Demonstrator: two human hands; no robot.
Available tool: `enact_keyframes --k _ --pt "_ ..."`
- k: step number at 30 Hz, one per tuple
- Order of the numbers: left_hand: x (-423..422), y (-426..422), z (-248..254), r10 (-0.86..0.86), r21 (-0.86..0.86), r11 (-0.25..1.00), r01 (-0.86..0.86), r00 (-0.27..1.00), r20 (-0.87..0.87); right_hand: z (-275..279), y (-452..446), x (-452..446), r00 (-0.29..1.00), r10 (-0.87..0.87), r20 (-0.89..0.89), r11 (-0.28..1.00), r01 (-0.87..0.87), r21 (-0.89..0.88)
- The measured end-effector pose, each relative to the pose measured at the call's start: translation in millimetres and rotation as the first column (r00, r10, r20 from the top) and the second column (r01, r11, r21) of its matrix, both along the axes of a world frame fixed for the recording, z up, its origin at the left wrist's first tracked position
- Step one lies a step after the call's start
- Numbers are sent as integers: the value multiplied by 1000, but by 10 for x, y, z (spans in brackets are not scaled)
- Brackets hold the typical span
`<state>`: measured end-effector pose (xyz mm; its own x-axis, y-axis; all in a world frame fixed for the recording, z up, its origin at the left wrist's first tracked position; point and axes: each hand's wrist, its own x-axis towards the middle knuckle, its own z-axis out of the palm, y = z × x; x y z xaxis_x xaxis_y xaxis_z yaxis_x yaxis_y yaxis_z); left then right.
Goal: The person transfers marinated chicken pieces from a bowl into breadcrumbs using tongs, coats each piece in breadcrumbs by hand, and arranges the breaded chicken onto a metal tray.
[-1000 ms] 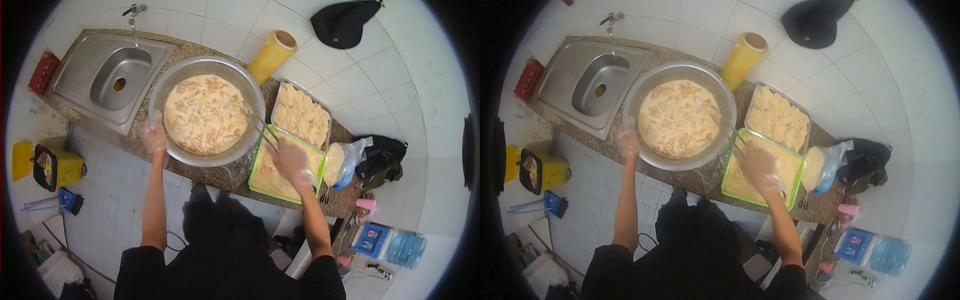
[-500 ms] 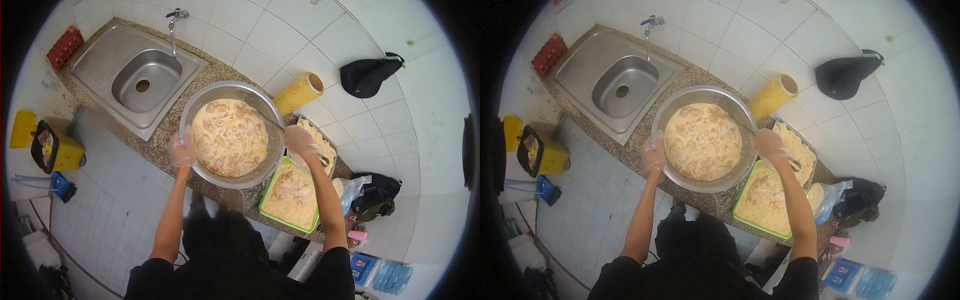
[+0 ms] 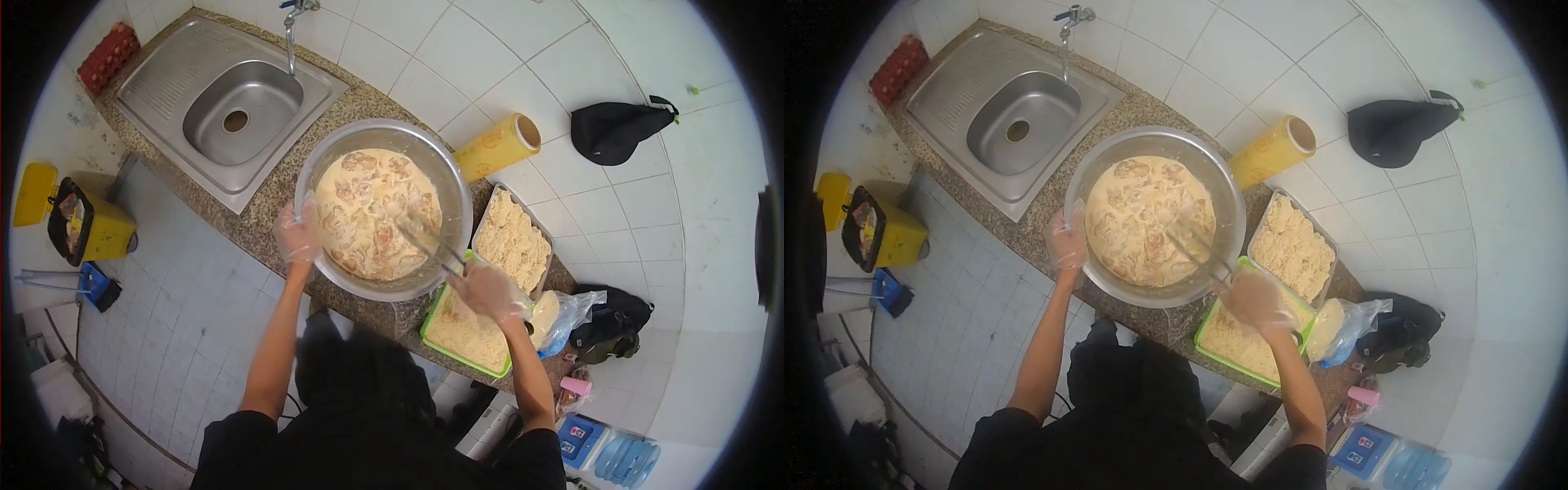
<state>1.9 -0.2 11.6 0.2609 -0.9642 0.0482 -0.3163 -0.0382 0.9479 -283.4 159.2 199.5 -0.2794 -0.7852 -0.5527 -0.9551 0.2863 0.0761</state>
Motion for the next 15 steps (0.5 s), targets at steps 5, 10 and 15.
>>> enact_keyframes --k 5,10,15 --pt "-8 7 -5 -5 38 999 4 1000 29 -456 -192 -243 988 121 100 993 -121 -8" --pt "-34 -10 -43 9 -3 1000 -9 999 -33 -370 -223 -385 961 181 208 984 -176 -41" --pt "-18 4 -46 18 -8 1000 -18 999 -42 184 -96 -328 996 37 85 994 -28 -106"
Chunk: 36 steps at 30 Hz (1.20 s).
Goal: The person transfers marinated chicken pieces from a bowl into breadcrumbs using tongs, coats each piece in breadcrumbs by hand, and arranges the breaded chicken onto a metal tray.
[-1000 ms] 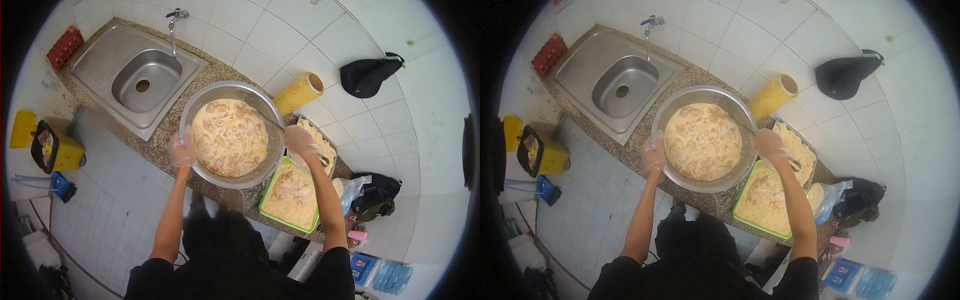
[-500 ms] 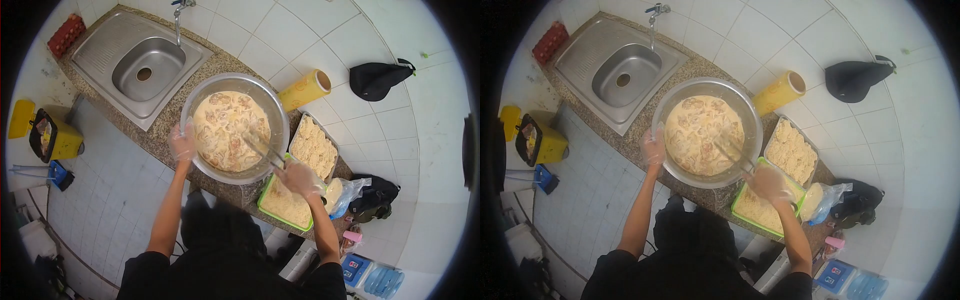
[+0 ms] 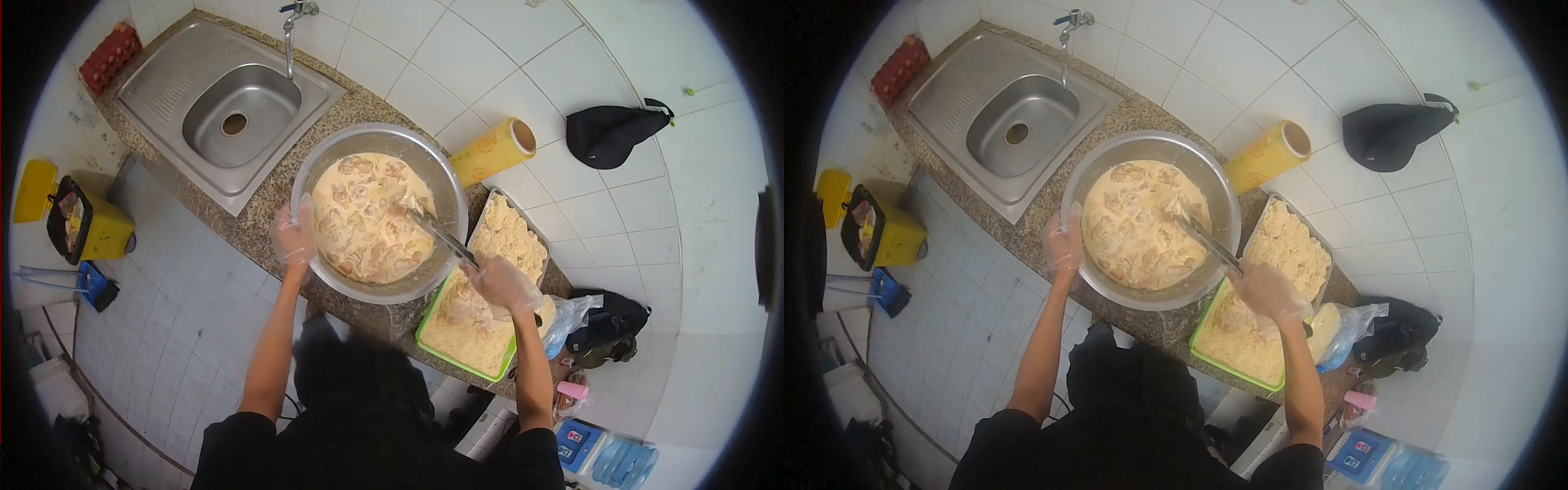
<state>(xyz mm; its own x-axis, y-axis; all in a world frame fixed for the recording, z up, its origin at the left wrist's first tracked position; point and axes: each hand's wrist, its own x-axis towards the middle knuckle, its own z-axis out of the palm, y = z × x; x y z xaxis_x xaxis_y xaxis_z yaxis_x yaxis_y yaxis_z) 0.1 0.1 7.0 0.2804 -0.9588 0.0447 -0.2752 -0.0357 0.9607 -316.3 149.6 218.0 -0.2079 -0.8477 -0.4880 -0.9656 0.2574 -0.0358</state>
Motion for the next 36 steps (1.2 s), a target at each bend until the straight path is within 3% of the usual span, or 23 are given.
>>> enact_keyframes --k 2,5,8,12,15,18,21,24,27,30,31,34,36 --pt "2 21 160 -15 15 1000 16 999 -36 92 41 227 999 -20 -50 1000 20 -5" --pt "-14 -10 -30 1 -26 1000 -1 1000 -22 -687 274 227 969 192 -158 981 -194 -2" --pt "-7 6 46 -15 16 1000 15 1000 -25 -585 345 491 964 263 -42 964 -264 -32" --pt "32 8 57 -32 35 999 31 999 31 -325 183 526 998 -66 6 996 65 52" --pt "-5 8 -22 -6 14 1000 6 999 52 -562 37 320 997 -50 51 998 49 30" --pt "1 12 30 -11 11 1000 11 1000 26 -992 -76 146 988 149 37 987 -147 -61" --pt "0 -3 2 -4 13 1000 3 1000 15 -800 -10 57 991 111 81 987 -100 -128" --pt "8 33 122 -6 18 1000 5 1000 10 -445 99 172 999 39 -34 987 -44 -154" --pt "8 21 47 -15 14 1000 15 1000 6 -437 169 302 992 55 -112 989 -70 -134" --pt "-1 2 6 -12 -9 1000 12 1000 11 -666 350 417 964 252 -88 948 -264 -178" --pt "-8 7 14 -1 -14 1000 2 999 36 -645 383 473 970 227 -87 972 -231 -38" --pt "17 16 -10 6 12 1000 -7 994 112 -421 442 563 995 96 22 994 -94 -62" --pt "23 4 -58 6 21 1000 -8 992 123 -379 372 516 987 -80 137 997 82 -7"
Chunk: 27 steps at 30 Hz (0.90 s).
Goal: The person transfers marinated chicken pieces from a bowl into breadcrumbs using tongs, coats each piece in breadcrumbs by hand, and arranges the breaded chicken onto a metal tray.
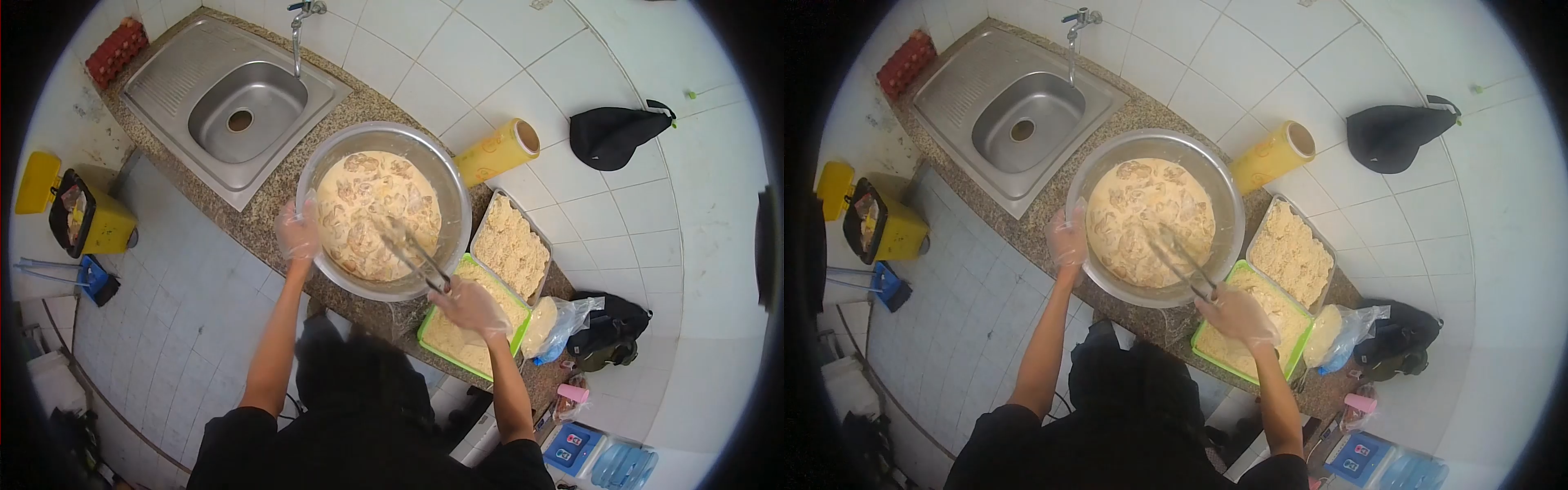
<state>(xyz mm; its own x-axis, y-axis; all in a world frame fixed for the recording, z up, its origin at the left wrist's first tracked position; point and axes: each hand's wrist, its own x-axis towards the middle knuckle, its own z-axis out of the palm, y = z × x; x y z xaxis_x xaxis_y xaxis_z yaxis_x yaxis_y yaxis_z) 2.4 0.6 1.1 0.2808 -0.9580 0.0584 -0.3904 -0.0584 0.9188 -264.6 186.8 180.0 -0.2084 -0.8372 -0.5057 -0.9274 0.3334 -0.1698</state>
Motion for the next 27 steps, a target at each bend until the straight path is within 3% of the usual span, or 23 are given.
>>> enact_keyframes --k 1,4,6,8,13,18,20,23,26,27 --pt "-2 -14 -42 2 -6 1000 -2 1000 -16 16 -54 -24 994 -89 56 996 88 27" --pt "-12 0 39 -5 -2 1000 5 1000 -18 -177 -219 -47 995 -17 95 993 6 114" --pt "-16 4 101 -6 5 1000 6 1000 -11 -721 -195 -188 994 77 77 997 -75 -23" --pt "-16 8 91 5 17 1000 -5 1000 -13 -846 -178 -240 988 123 94 989 -115 -90" --pt "-10 2 58 -2 9 1000 3 999 -51 -345 -123 -338 984 124 127 984 -105 -141" --pt "8 9 51 10 -31 999 -11 999 -32 175 -156 -23 980 85 -180 990 -103 -92" --pt "9 -7 -9 18 -6 1000 -18 1000 14 98 -148 101 970 110 -215 984 -137 -115" --pt "16 13 138 -14 16 1000 16 995 -101 -390 -86 252 957 198 -213 964 -230 -137" --pt "-20 -11 34 1 -49 999 -8 990 -144 -508 -10 310 948 257 -189 934 -294 -203" --pt "-5 -23 42 -5 -41 999 0 994 -110 -433 -24 324 968 186 -171 957 -218 -192"
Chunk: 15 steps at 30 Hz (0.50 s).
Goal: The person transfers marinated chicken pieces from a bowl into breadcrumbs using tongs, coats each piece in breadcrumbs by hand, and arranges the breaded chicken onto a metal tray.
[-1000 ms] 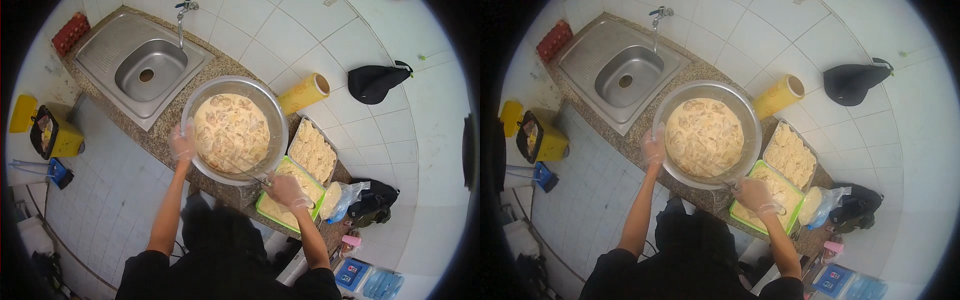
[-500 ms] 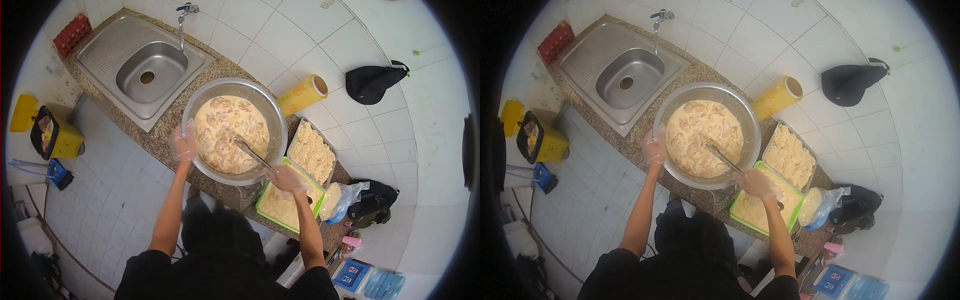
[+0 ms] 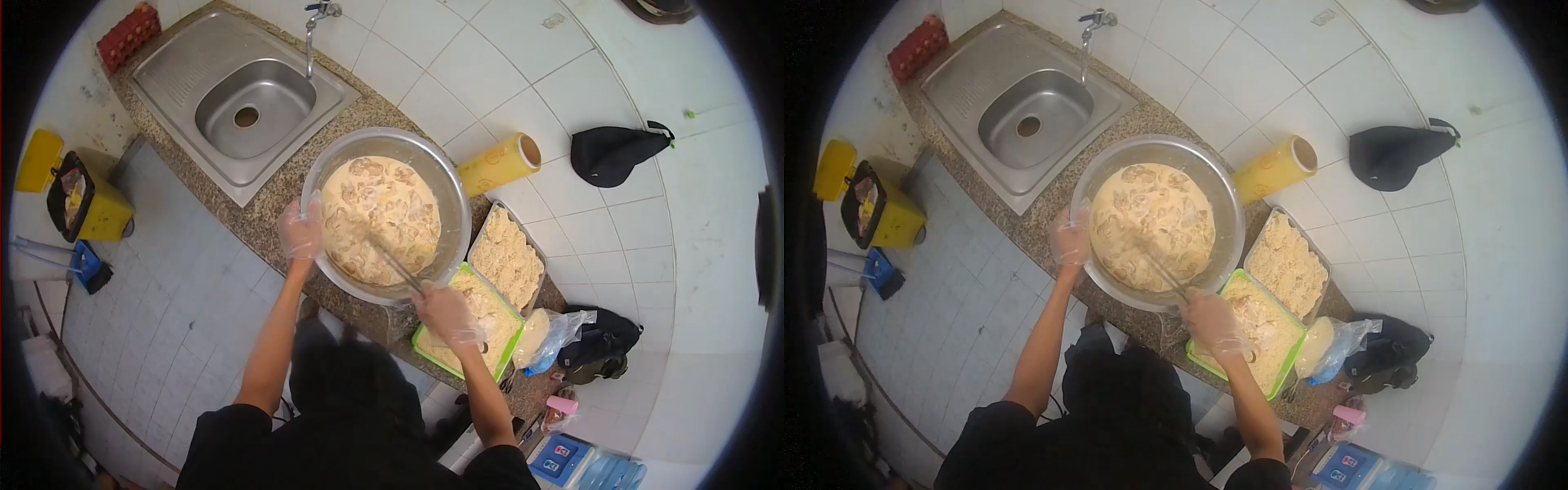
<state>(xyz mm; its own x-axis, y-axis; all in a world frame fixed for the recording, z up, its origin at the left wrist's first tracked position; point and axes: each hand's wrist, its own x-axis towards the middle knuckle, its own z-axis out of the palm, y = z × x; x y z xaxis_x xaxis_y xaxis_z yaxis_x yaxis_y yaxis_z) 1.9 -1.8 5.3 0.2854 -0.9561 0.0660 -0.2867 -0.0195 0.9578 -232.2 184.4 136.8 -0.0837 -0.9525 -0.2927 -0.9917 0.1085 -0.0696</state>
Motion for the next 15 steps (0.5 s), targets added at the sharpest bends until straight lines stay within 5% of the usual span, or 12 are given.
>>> enact_keyframes --k 5,11,15 --pt "10 31 107 6 10 1000 -6 999 -32 693 33 -140 965 -255 69 963 246 112" --pt "-24 64 199 61 88 994 -60 998 -5 550 203 -522 948 -288 134 957 279 81" --pt "-12 126 104 148 -26 989 -146 986 80 529 347 -699 949 -286 134 957 278 81"
